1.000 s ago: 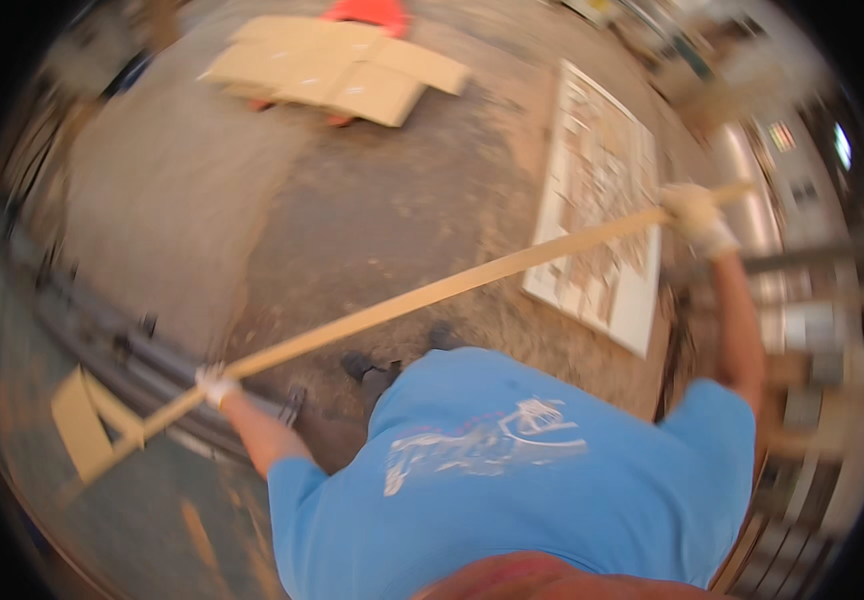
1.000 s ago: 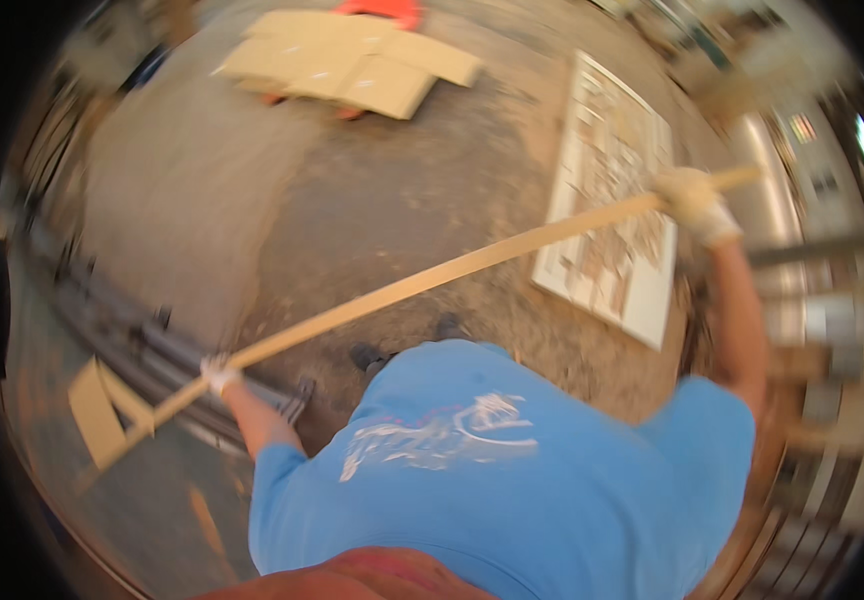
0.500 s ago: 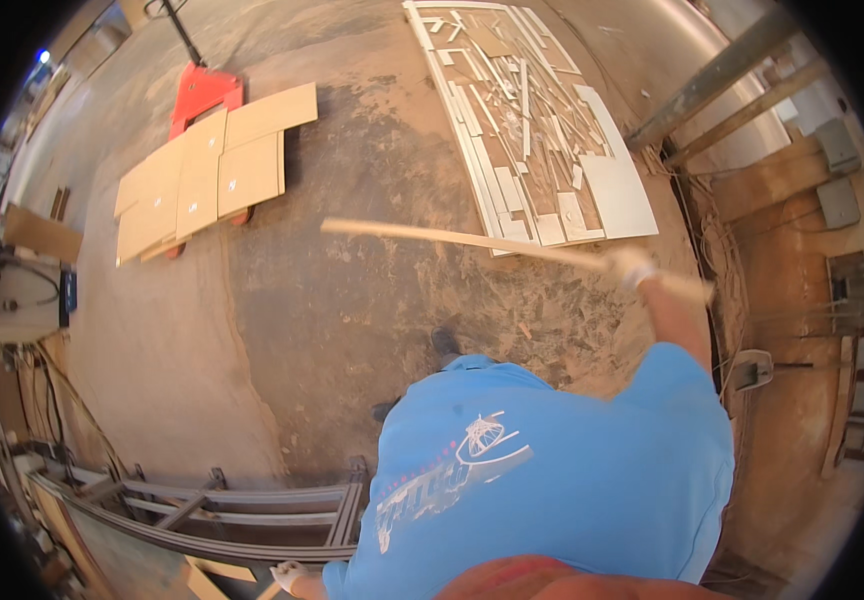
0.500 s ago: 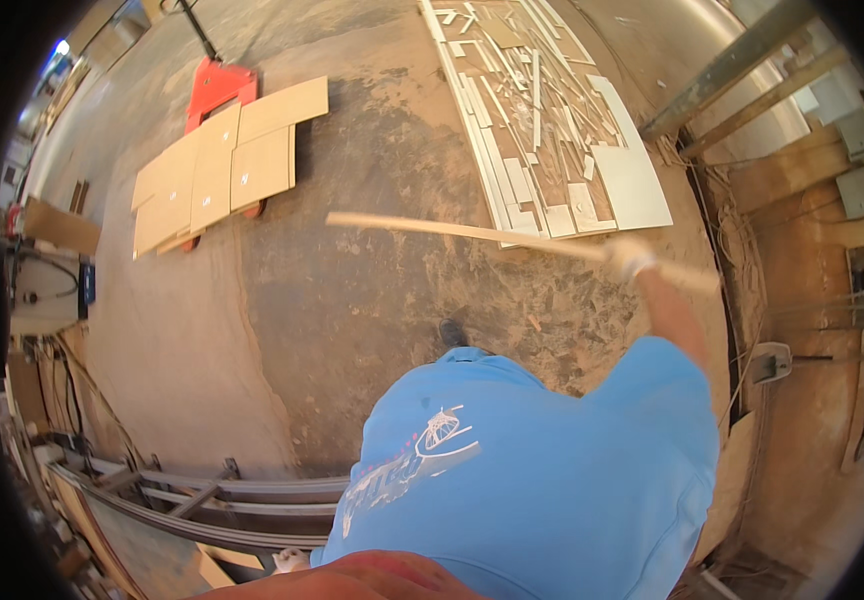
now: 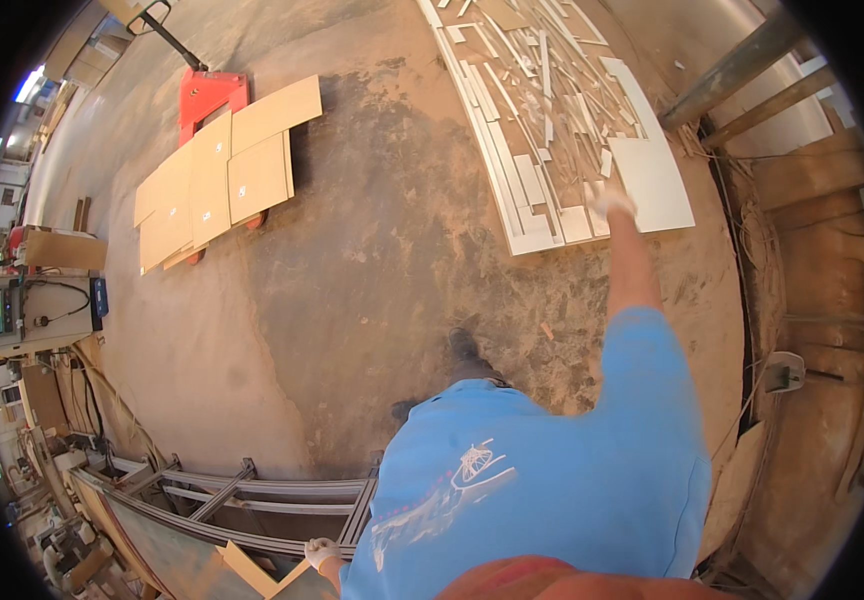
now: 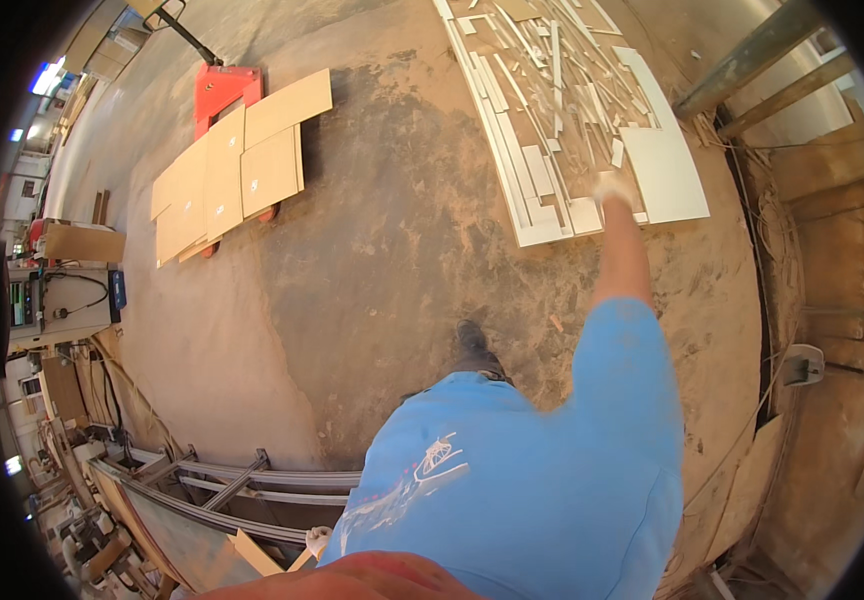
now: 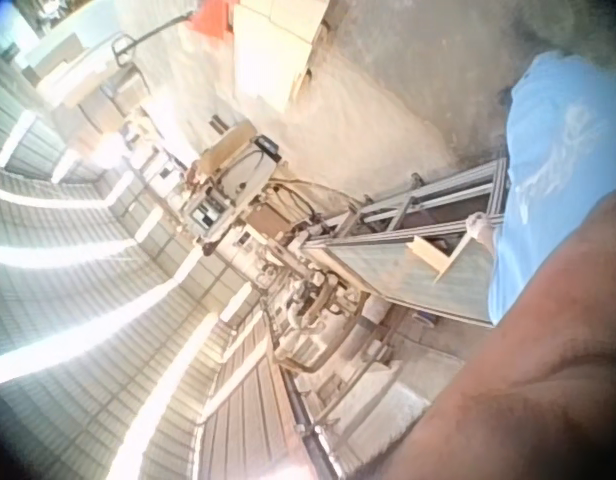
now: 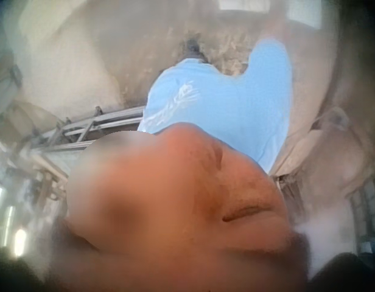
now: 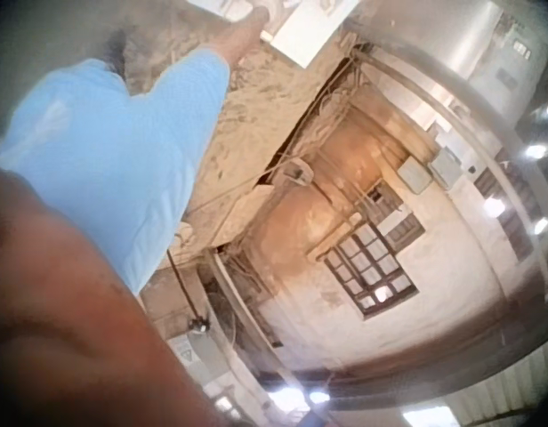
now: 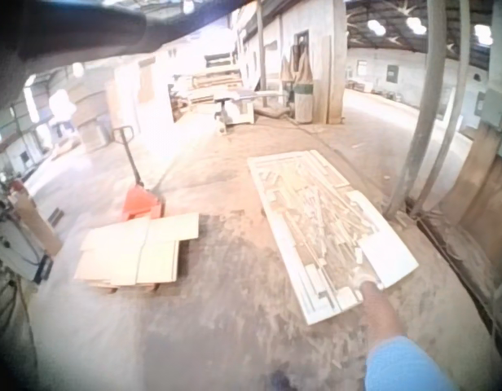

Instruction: The person repeatedly picks up flat wood panels from a large work table and places them onto a red pallet jack. They handle the panels one at a time, building a stack. The person also briefly uses a long stick to move small offcuts and a yellow tool to adjust a machine component.

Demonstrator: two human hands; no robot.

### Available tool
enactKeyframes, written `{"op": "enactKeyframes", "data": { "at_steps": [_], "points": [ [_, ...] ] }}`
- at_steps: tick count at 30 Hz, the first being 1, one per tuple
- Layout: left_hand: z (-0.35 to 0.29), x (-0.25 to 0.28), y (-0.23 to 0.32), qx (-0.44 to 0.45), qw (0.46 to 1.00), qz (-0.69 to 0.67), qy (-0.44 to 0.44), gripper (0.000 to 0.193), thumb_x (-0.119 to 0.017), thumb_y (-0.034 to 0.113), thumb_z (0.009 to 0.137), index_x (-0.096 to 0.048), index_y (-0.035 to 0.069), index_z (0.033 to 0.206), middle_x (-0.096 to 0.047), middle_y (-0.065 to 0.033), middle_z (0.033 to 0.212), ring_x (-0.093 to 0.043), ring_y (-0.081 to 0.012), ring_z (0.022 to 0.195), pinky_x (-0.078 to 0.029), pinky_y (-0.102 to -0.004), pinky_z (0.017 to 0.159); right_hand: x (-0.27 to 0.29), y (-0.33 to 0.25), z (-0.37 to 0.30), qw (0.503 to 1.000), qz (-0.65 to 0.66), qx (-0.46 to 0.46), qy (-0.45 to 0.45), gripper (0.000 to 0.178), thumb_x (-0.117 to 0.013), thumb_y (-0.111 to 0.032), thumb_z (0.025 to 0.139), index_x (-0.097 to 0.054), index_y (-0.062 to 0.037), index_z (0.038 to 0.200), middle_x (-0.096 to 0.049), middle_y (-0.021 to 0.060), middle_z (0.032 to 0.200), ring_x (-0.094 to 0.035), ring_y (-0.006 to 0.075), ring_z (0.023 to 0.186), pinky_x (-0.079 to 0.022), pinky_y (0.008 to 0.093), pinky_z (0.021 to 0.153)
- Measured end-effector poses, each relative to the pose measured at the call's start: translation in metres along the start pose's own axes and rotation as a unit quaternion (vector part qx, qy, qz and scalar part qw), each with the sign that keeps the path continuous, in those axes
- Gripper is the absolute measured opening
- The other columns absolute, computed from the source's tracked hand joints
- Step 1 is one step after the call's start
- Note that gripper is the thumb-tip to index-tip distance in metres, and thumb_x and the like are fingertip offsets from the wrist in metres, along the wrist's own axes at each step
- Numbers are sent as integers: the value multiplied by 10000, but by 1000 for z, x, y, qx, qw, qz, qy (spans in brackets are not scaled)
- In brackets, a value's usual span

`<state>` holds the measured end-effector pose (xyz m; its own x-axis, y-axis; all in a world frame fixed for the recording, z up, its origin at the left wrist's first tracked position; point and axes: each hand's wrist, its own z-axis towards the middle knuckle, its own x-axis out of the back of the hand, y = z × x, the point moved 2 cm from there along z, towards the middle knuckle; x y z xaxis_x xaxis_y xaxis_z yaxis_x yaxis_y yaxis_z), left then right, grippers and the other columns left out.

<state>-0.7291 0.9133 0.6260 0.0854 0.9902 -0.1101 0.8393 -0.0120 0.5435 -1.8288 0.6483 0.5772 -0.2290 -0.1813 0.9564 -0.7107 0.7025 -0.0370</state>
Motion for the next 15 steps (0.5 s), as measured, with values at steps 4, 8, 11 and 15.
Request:
{"op": "enactKeyframes", "data": {
  "at_steps": [4, 8, 11, 15],
  "points": [
    [-7, -10, -22, -64, 996, -47, -35, 411, -502, 218, 1037, -336, 158, 666, -304, 49, 599, -334, -119, 465, -374, -193, 439, 80, -187, 66, 987, 24, 158, 10, 488, -639, -395, 848, -718, -68, 1202, -680, 212, 1261, -672, 360, 1147, -525, 485, 955],
    [17, -7, -36, -62, 988, -79, -115, 324, -465, 203, 1054, -392, 145, 744, -349, 24, 654, -377, -137, 550, -392, -257, 489, 44, -427, -70, 919, 102, 373, -79, 551, -624, -402, 849, -656, -52, 1273, -671, 219, 1257, -645, 356, 1167, -499, 451, 983],
    [50, -6, -52, -70, 972, 97, -204, 229, -460, 284, 1046, -532, 149, 877, -575, -19, 852, -554, -189, 784, -486, -362, 687, -24, -563, -255, 760, 66, 614, -204, 403, -590, -299, 865, -665, -73, 1190, -693, 213, 1165, -651, 404, 1084, -509, 478, 929],
    [84, -15, -104, -106, 970, 118, -185, 187, -524, 312, 1021, -621, 151, 1023, -676, -35, 1004, -633, -210, 949, -529, -418, 844, -89, -651, -496, 523, -61, 810, -257, 492, -583, -302, 883, -625, -47, 1301, -675, 232, 1221, -626, 401, 1165, -491, 480, 995]
  ]
}}
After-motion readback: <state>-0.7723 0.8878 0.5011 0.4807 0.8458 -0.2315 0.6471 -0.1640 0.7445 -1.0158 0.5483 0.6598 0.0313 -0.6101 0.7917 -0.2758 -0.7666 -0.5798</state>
